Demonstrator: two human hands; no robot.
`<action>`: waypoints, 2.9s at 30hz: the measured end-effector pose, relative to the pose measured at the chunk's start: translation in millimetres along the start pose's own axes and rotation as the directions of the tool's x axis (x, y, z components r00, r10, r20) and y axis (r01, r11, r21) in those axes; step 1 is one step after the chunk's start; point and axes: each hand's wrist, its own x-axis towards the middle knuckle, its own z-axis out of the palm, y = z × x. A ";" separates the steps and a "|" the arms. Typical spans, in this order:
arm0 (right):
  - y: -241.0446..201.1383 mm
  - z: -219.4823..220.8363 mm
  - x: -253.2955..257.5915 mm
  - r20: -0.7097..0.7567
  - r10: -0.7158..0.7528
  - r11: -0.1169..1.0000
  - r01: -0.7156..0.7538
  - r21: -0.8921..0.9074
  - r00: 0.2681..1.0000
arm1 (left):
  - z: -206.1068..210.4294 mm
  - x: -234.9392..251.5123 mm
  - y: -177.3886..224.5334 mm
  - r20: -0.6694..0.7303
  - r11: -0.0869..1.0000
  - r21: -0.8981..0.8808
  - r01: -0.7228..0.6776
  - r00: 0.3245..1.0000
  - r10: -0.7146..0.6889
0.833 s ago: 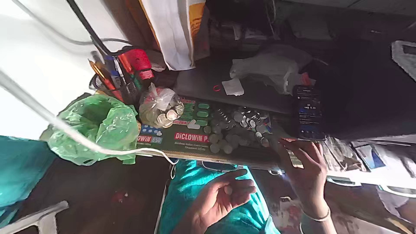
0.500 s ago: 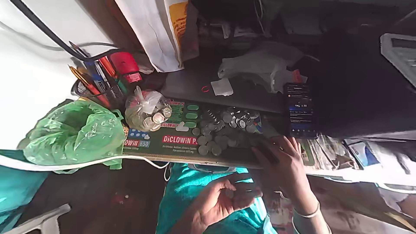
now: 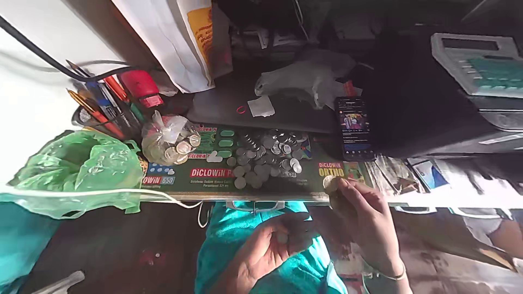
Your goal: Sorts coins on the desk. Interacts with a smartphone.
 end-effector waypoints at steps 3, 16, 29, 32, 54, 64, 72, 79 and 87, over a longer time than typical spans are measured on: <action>-2.9 6.1 -9.9 0.055 0.049 0.986 -0.057 0.157 0.997 | 6.6 -11.0 -5.2 -0.032 1.000 0.029 -0.009 0.999 0.010; 5.4 26.7 -92.8 0.212 0.121 0.955 -0.172 0.242 0.970 | -18.5 -97.5 -64.0 0.029 0.992 -0.045 -0.116 0.993 0.117; -10.1 26.2 -114.6 0.265 -0.185 0.978 0.203 -0.040 0.946 | -14.8 -127.1 -81.3 -0.064 0.980 -0.068 -0.186 0.981 0.182; -7.5 24.0 -109.7 0.221 -0.164 0.980 0.184 -0.071 0.961 | -22.4 -123.0 -74.5 -0.024 0.981 -0.072 -0.179 0.984 0.178; 43.1 -10.0 22.1 -0.007 -0.533 0.655 0.407 -0.637 0.846 | -25.8 -98.8 -59.9 -0.139 0.981 0.009 -0.195 0.971 0.194; 38.4 -9.0 22.0 0.055 -0.424 0.673 0.355 -0.649 0.904 | -39.4 -96.2 -55.5 -0.134 0.977 0.127 -0.169 0.973 0.186; 20.7 93.4 70.7 0.550 -0.219 0.393 0.589 -0.706 0.806 | -42.7 -91.4 -23.3 -0.179 0.962 0.150 -0.227 0.951 0.252; 49.9 184.9 133.8 0.807 0.082 0.094 0.801 -0.591 0.585 | -38.0 -68.8 -10.3 -0.130 0.974 0.037 -0.225 0.965 0.228; 25.1 166.2 129.7 0.835 0.097 0.269 0.793 -0.546 0.542 | -43.0 -63.0 3.6 -0.116 0.982 -0.076 -0.172 0.980 0.163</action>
